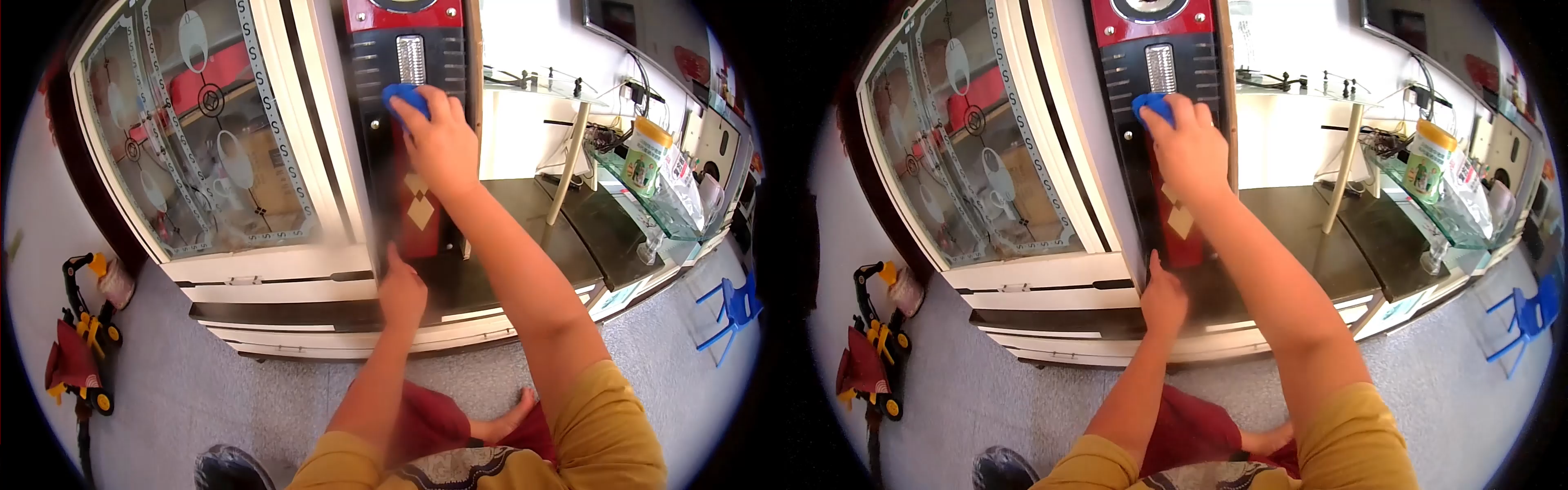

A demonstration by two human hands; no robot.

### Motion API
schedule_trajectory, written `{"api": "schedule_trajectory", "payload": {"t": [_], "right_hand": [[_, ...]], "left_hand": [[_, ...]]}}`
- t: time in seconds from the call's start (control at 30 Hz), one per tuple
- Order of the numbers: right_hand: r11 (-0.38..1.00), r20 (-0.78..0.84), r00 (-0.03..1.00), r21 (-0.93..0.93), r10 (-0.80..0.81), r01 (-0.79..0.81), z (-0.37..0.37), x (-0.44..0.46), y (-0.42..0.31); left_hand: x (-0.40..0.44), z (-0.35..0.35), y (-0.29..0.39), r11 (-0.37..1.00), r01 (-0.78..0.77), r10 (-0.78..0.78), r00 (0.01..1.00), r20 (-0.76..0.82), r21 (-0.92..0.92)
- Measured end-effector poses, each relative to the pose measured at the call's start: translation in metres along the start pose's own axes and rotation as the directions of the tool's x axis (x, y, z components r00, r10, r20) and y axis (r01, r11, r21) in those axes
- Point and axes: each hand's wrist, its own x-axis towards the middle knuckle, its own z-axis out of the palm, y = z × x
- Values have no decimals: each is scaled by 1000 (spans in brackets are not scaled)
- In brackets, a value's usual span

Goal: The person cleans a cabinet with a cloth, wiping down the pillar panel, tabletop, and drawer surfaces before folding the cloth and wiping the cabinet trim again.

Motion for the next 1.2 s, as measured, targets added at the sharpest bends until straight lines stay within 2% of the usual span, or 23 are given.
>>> {"api": "schedule_trajectory", "payload": {"t": [0.07,0.2,0.23,0.3,0.37,0.5,0.6,0.63,0.73,0.97,1.2], "right_hand": [[997,12,997,-31,-70,70,15,-19,-9],[997,116,991,43,-70,66,22,-69,-27],[994,132,985,31,-107,103,22,-81,-28],[992,271,956,95,-109,87,22,-109,-31],[990,314,941,105,-126,97,22,-133,-31],[990,469,876,122,-115,65,16,-178,-30],[986,480,873,165,-84,4,7,-189,-23],[986,495,866,167,-80,-5,3,-188,-22],[981,435,901,175,2,-86,-10,-167,-23],[989,181,983,145,-26,0,-16,-41,-38],[997,209,976,34,57,-66,14,-32,-32]], "left_hand": [[-1,-2,5,1000,5,-5,1000,-30,0],[0,1,3,1000,-1,0,999,-51,-18],[2,-3,7,998,56,-56,998,5,8],[5,-11,17,985,162,-168,980,106,62],[7,-14,20,985,166,-169,980,100,42],[4,-10,21,991,116,-117,993,14,61],[5,7,2,990,-28,34,998,-48,135],[3,7,2,992,-5,10,999,-42,124],[6,8,1,994,22,-17,999,-44,107],[3,11,-3,993,-64,74,992,-105,101],[1,5,2,995,-41,52,991,-119,94]]}}
